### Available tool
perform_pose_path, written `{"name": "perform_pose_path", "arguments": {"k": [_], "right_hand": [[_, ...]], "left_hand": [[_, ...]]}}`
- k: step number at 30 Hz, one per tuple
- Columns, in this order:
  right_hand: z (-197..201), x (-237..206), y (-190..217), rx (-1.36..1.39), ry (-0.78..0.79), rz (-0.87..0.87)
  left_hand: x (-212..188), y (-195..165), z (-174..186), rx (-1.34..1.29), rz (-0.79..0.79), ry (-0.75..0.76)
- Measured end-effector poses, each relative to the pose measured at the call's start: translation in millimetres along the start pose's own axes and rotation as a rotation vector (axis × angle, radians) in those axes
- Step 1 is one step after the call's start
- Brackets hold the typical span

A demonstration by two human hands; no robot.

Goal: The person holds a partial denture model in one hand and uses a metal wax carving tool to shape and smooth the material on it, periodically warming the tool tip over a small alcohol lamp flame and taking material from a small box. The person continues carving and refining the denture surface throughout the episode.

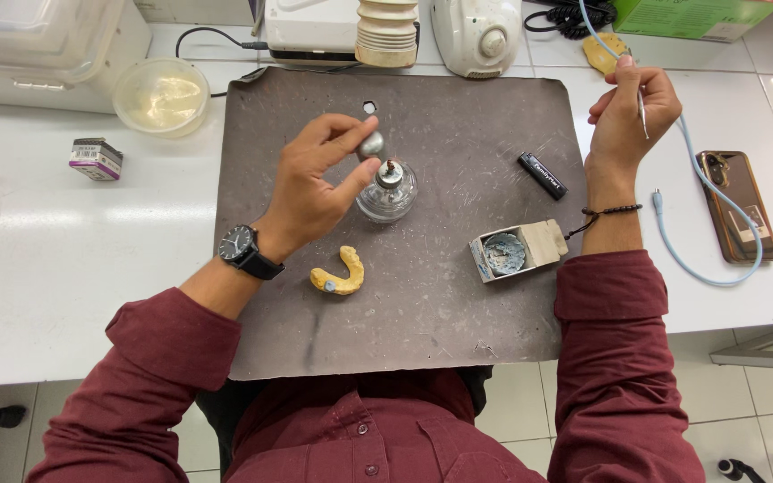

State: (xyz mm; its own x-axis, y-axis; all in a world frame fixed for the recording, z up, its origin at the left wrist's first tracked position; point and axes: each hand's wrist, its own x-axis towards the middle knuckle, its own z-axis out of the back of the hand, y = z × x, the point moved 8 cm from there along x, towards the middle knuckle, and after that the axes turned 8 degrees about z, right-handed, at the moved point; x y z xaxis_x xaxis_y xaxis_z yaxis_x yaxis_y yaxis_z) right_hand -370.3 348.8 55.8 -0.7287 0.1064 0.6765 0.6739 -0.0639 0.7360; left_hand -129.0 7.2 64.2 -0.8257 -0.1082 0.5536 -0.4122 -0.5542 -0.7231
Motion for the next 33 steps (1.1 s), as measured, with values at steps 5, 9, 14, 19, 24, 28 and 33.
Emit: {"name": "perform_pose_path", "arguments": {"k": [5,9,14,19,24,28,33], "right_hand": [[-2.5,-0.2,-0.1,0.004,0.025,0.002],[-11.4,-2.6,0.7,0.026,0.104,-0.015],[-42.3,-21.3,14.8,-0.204,0.413,0.038],[-76.4,-55.5,25.6,-0.564,0.796,0.218],[-90.8,-69.3,41.2,-0.738,0.896,0.351],[-95.6,-65.6,71.0,-0.598,0.814,0.275],[-115.0,-71.8,129.7,-0.455,0.728,0.414]], "left_hand": [[0.1,-4.7,-14.9,0.166,-0.066,0.082],[-3.7,-3.9,-23.2,0.270,-0.089,0.137],[-7.9,-10.1,-30.2,0.436,-0.191,0.144],[-13.1,-8.5,-28.9,0.505,-0.200,0.158],[-17.4,8.5,-33.0,0.337,-0.090,0.218],[-5.3,18.9,-29.3,0.274,-0.065,0.169],[1.7,43.7,11.9,0.408,0.104,0.104]]}}
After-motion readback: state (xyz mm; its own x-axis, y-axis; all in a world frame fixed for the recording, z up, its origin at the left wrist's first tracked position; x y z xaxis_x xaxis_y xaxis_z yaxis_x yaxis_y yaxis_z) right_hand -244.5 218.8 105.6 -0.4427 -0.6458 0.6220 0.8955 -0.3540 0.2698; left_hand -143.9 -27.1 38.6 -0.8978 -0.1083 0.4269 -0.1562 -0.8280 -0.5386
